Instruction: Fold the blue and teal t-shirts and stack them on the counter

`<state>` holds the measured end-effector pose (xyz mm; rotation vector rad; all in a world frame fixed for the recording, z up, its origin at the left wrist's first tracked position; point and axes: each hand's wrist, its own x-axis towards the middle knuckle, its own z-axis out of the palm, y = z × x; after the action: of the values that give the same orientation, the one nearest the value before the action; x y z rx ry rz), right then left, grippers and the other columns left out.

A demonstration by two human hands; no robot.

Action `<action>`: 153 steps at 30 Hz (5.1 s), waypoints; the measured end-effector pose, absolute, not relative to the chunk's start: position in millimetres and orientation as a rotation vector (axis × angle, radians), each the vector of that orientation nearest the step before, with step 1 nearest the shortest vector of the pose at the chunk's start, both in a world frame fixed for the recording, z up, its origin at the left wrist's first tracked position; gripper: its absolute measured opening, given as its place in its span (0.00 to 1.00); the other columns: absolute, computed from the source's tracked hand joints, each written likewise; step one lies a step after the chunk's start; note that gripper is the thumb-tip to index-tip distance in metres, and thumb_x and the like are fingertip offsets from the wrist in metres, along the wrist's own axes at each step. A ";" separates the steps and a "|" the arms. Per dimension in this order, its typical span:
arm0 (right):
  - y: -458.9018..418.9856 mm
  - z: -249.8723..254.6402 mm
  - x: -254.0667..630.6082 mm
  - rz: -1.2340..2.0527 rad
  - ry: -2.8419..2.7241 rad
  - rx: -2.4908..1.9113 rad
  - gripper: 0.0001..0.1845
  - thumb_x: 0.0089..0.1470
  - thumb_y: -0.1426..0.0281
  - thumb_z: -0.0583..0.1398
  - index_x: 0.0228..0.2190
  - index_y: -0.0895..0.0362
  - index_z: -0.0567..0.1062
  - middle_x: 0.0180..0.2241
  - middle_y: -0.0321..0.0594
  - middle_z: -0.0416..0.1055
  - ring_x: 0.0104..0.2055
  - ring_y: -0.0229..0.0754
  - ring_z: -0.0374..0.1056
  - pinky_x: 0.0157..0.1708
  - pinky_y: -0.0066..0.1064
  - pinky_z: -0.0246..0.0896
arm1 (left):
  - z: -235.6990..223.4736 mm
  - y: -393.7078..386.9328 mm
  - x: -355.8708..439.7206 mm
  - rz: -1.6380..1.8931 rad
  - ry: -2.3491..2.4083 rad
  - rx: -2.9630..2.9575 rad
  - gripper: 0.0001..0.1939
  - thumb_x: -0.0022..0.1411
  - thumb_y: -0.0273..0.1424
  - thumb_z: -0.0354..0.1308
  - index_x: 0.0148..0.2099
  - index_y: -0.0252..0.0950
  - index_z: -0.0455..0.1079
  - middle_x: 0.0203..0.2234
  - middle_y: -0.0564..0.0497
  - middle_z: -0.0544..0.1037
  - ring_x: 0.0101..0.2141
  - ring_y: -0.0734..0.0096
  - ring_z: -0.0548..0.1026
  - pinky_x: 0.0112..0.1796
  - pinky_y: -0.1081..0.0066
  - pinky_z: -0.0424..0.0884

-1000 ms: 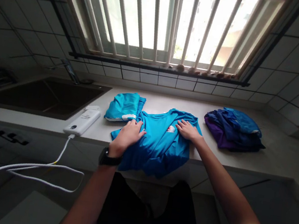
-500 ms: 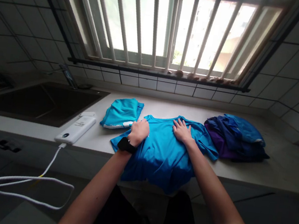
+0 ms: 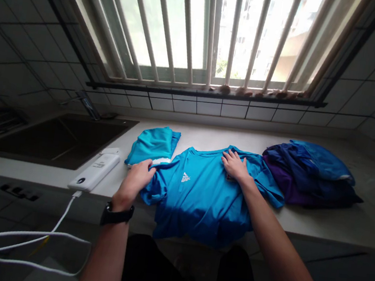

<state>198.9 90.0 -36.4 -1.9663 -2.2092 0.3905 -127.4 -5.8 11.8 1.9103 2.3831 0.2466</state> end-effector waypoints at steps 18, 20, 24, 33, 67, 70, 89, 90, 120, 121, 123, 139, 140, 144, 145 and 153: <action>85.1 -37.5 200.3 0.325 -2.133 -1.927 0.27 0.69 0.66 0.48 0.65 0.56 0.68 0.72 0.47 0.57 0.74 0.55 0.50 0.71 0.59 0.45 | -7.0 91.6 -55.3 0.026 1.710 2.439 0.23 0.71 0.40 0.54 0.66 0.43 0.70 0.66 0.46 0.71 0.65 0.57 0.68 0.63 0.62 0.65; 84.7 -36.7 201.7 0.321 -2.087 -1.937 0.28 0.69 0.67 0.48 0.66 0.57 0.67 0.72 0.48 0.57 0.73 0.56 0.51 0.71 0.58 0.45 | -27.0 92.6 -49.1 0.099 1.812 2.484 0.26 0.74 0.42 0.49 0.69 0.42 0.66 0.69 0.44 0.66 0.68 0.55 0.63 0.65 0.58 0.62; 84.2 -24.8 211.6 0.241 -1.900 -1.959 0.28 0.66 0.74 0.46 0.61 0.60 0.72 0.66 0.52 0.66 0.67 0.53 0.63 0.68 0.44 0.53 | -47.3 93.6 -45.4 0.241 2.043 2.456 0.27 0.74 0.40 0.47 0.70 0.38 0.65 0.69 0.38 0.65 0.68 0.47 0.63 0.64 0.51 0.61; 90.0 -11.5 230.9 0.189 -1.628 -1.905 0.31 0.62 0.78 0.42 0.60 0.59 0.71 0.54 0.51 0.76 0.58 0.51 0.70 0.57 0.34 0.63 | -42.0 88.8 -46.2 0.319 2.031 2.480 0.24 0.74 0.37 0.48 0.66 0.37 0.69 0.64 0.38 0.72 0.62 0.53 0.71 0.64 0.56 0.62; 90.0 -29.3 236.0 0.406 -1.615 -1.883 0.25 0.56 0.83 0.52 0.49 0.56 0.79 0.46 0.44 0.82 0.52 0.45 0.75 0.50 0.30 0.67 | -59.5 102.8 -55.5 0.412 1.786 2.595 0.23 0.74 0.36 0.49 0.67 0.39 0.68 0.64 0.44 0.72 0.63 0.60 0.71 0.63 0.62 0.65; 82.2 -17.5 238.8 0.169 -1.524 -2.101 0.26 0.59 0.80 0.51 0.54 0.59 0.78 0.57 0.55 0.73 0.60 0.53 0.69 0.57 0.38 0.63 | -68.7 107.3 -56.9 0.404 1.820 2.594 0.22 0.74 0.37 0.49 0.66 0.42 0.70 0.67 0.45 0.69 0.67 0.60 0.66 0.66 0.59 0.61; 6.9 -9.8 313.4 -0.054 -1.743 -2.162 0.17 0.65 0.66 0.59 0.51 0.60 0.80 0.48 0.54 0.79 0.49 0.51 0.76 0.48 0.33 0.67 | -55.6 97.2 -50.3 0.468 1.837 2.454 0.23 0.72 0.35 0.49 0.65 0.44 0.71 0.68 0.48 0.68 0.69 0.59 0.64 0.68 0.56 0.58; 6.4 -13.4 314.4 0.001 -1.830 -2.118 0.20 0.62 0.63 0.64 0.51 0.60 0.80 0.48 0.54 0.79 0.49 0.52 0.76 0.48 0.33 0.67 | -54.8 96.7 -50.1 0.482 1.834 2.450 0.23 0.72 0.35 0.49 0.65 0.45 0.72 0.68 0.48 0.69 0.68 0.58 0.64 0.68 0.56 0.59; 0.6 15.8 253.0 0.681 -1.745 -1.567 0.26 0.70 0.59 0.48 0.43 0.57 0.83 0.44 0.49 0.82 0.47 0.49 0.78 0.47 0.35 0.70 | -49.9 93.7 -49.5 0.569 1.788 2.445 0.21 0.70 0.32 0.52 0.62 0.48 0.74 0.65 0.50 0.72 0.66 0.57 0.67 0.66 0.54 0.62; -0.4 18.3 250.2 0.532 -1.799 -1.658 0.22 0.69 0.61 0.51 0.43 0.56 0.83 0.47 0.48 0.82 0.49 0.50 0.77 0.49 0.35 0.69 | -50.4 94.0 -49.7 0.571 1.787 2.445 0.21 0.70 0.32 0.51 0.62 0.48 0.74 0.65 0.50 0.72 0.67 0.57 0.67 0.66 0.54 0.62; -3.1 21.8 246.9 0.285 -1.893 -1.900 0.17 0.67 0.65 0.54 0.42 0.55 0.83 0.50 0.50 0.80 0.51 0.53 0.76 0.51 0.37 0.68 | -51.5 94.8 -49.8 0.557 1.791 2.444 0.22 0.70 0.32 0.51 0.62 0.47 0.74 0.66 0.49 0.71 0.67 0.58 0.66 0.67 0.55 0.61; 18.7 -5.4 253.4 0.315 -2.148 -1.828 0.20 0.67 0.66 0.57 0.57 0.54 0.78 0.64 0.49 0.70 0.67 0.51 0.65 0.65 0.40 0.59 | -57.8 102.5 -47.5 0.500 1.816 2.438 0.23 0.71 0.33 0.49 0.64 0.43 0.72 0.68 0.46 0.68 0.69 0.60 0.63 0.68 0.55 0.58; 24.7 -12.0 252.4 0.354 -2.162 -1.870 0.22 0.68 0.65 0.56 0.59 0.54 0.76 0.65 0.49 0.69 0.69 0.51 0.62 0.67 0.42 0.57 | -57.9 102.9 -47.2 0.493 1.815 2.440 0.23 0.71 0.33 0.49 0.65 0.43 0.72 0.68 0.46 0.68 0.69 0.60 0.63 0.68 0.55 0.58; 47.7 -30.2 253.3 0.332 -2.161 -2.073 0.25 0.71 0.63 0.50 0.64 0.52 0.71 0.70 0.48 0.60 0.74 0.54 0.52 0.71 0.55 0.45 | -59.2 104.2 -46.9 0.497 1.811 2.439 0.23 0.71 0.33 0.49 0.65 0.41 0.72 0.68 0.44 0.68 0.69 0.59 0.63 0.68 0.55 0.57; 53.0 -31.6 254.5 0.289 -2.151 -2.114 0.26 0.72 0.63 0.49 0.65 0.51 0.69 0.71 0.47 0.59 0.75 0.54 0.50 0.71 0.58 0.42 | -59.4 104.3 -46.8 0.505 1.814 2.438 0.23 0.71 0.33 0.49 0.64 0.42 0.73 0.68 0.45 0.68 0.69 0.59 0.63 0.68 0.55 0.57; 59.1 -4.8 247.9 0.159 -2.229 -1.928 0.20 0.68 0.66 0.56 0.58 0.49 0.76 0.63 0.45 0.71 0.65 0.50 0.64 0.66 0.44 0.54 | -54.8 97.2 -47.4 0.532 1.852 2.398 0.23 0.70 0.32 0.50 0.63 0.48 0.73 0.67 0.51 0.69 0.68 0.60 0.64 0.67 0.56 0.59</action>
<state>247.9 59.1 -4.8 -1.9277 -2.2290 0.1590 -47.4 97.2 -54.8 2.3983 1.8521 0.5320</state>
